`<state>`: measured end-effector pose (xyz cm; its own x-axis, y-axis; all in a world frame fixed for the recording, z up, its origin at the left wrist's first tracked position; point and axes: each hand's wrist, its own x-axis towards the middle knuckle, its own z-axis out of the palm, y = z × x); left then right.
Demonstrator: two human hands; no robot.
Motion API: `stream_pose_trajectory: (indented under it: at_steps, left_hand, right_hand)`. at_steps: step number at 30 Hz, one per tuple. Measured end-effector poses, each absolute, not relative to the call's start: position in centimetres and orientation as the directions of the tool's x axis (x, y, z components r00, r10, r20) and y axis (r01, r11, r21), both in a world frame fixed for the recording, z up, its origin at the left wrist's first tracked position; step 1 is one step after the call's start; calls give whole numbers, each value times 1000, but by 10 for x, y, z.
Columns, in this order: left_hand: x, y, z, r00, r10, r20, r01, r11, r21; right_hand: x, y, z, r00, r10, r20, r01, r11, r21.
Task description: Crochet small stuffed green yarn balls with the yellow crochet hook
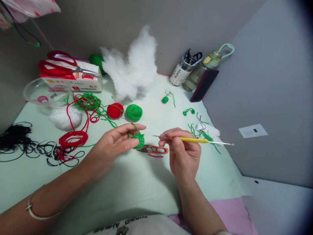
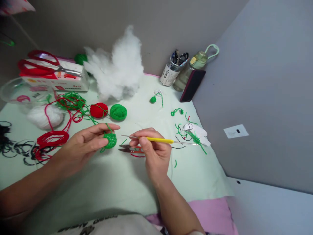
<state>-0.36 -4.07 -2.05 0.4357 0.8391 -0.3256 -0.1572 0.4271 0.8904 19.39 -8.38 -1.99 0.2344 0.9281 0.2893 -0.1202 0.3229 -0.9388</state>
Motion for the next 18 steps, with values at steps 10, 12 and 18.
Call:
stream_pose_trajectory:
  at_steps: [10, 12, 18]
  left_hand:
    - [-3, -44, -22, 480, 828, -289, -159, 406, 900]
    - [-3, -44, -21, 489, 824, -284, -162, 406, 899]
    - [-2, -45, -21, 485, 822, -299, -141, 410, 901]
  right_hand:
    - [189, -86, -23, 172, 918, 359, -64, 374, -925]
    - [189, -86, -23, 177, 920, 349, -56, 364, -930]
    - [189, -86, -23, 180, 921, 346, -39, 358, -933]
